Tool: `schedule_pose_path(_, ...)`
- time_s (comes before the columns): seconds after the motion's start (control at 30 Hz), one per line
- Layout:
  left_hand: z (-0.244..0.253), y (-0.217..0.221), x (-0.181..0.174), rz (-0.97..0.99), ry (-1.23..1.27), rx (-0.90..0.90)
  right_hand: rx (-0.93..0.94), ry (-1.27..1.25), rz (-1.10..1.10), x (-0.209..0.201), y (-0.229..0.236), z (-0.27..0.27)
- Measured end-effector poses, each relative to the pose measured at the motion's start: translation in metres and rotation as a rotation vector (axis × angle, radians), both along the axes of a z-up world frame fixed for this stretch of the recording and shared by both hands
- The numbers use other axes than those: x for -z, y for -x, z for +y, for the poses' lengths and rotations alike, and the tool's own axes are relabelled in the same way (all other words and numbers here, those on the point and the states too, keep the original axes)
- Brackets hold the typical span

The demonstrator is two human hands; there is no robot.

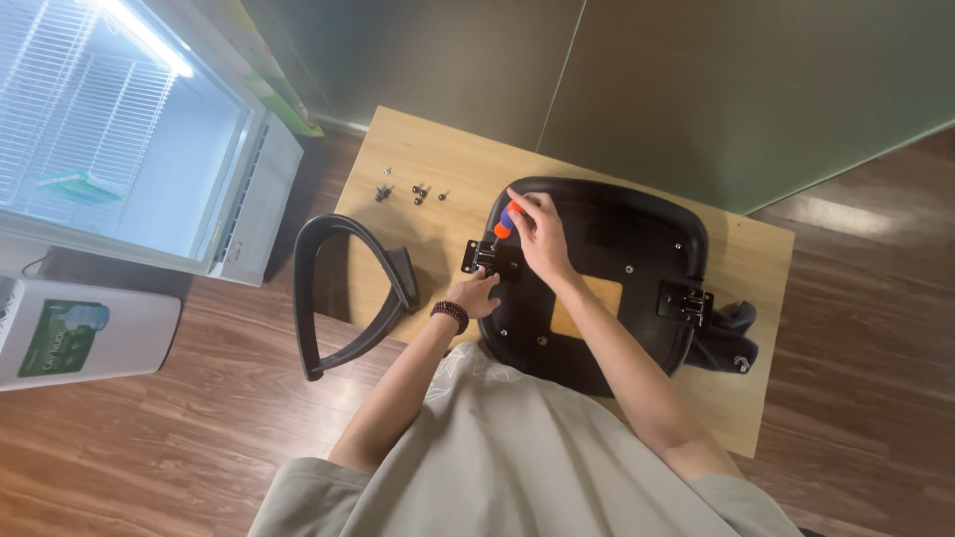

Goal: The person assembles an office chair seat on the floor, using a screwdriver to drive screws into a metal bracket on the underside of the seat. They hold the bracket in place, pick up screws from the board, and reposition the detached armrest while tightening fasteners.

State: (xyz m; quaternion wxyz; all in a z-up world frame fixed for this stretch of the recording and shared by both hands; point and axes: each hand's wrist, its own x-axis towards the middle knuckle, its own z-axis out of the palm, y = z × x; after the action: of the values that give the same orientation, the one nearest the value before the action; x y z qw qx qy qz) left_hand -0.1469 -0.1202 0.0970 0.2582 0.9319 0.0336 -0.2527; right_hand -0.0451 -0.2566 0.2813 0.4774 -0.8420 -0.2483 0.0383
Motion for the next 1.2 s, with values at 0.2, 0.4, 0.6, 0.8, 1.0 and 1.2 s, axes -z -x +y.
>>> schedule_pose_path(0.2,-0.007,0.003,-0.019,0.035,-0.051,-0.022,-0.075,-0.295,0.228,-0.009,0.009,0.017)
schedule_pose_path(0.4,-0.001,-0.001,0.011,-0.026,-0.010,0.025,0.090,-0.146,0.205,-0.019,0.009,0.024)
schedule_pose_path(0.6,-0.001,-0.001,0.002,0.005,-0.035,0.039,-0.074,-0.195,0.118,-0.010,-0.002,0.013)
schedule_pose_path(0.8,0.002,-0.002,0.006,0.002,-0.017,0.062,-0.142,-0.100,0.267,-0.018,-0.008,0.016)
schedule_pose_path(1.0,0.005,-0.002,0.029,-0.064,0.013,0.088,-0.132,0.026,-0.212,0.027,-0.022,0.020)
schedule_pose_path(1.2,0.005,-0.002,-0.008,0.011,-0.014,0.063,-0.316,0.079,0.259,-0.008,-0.036,0.020)
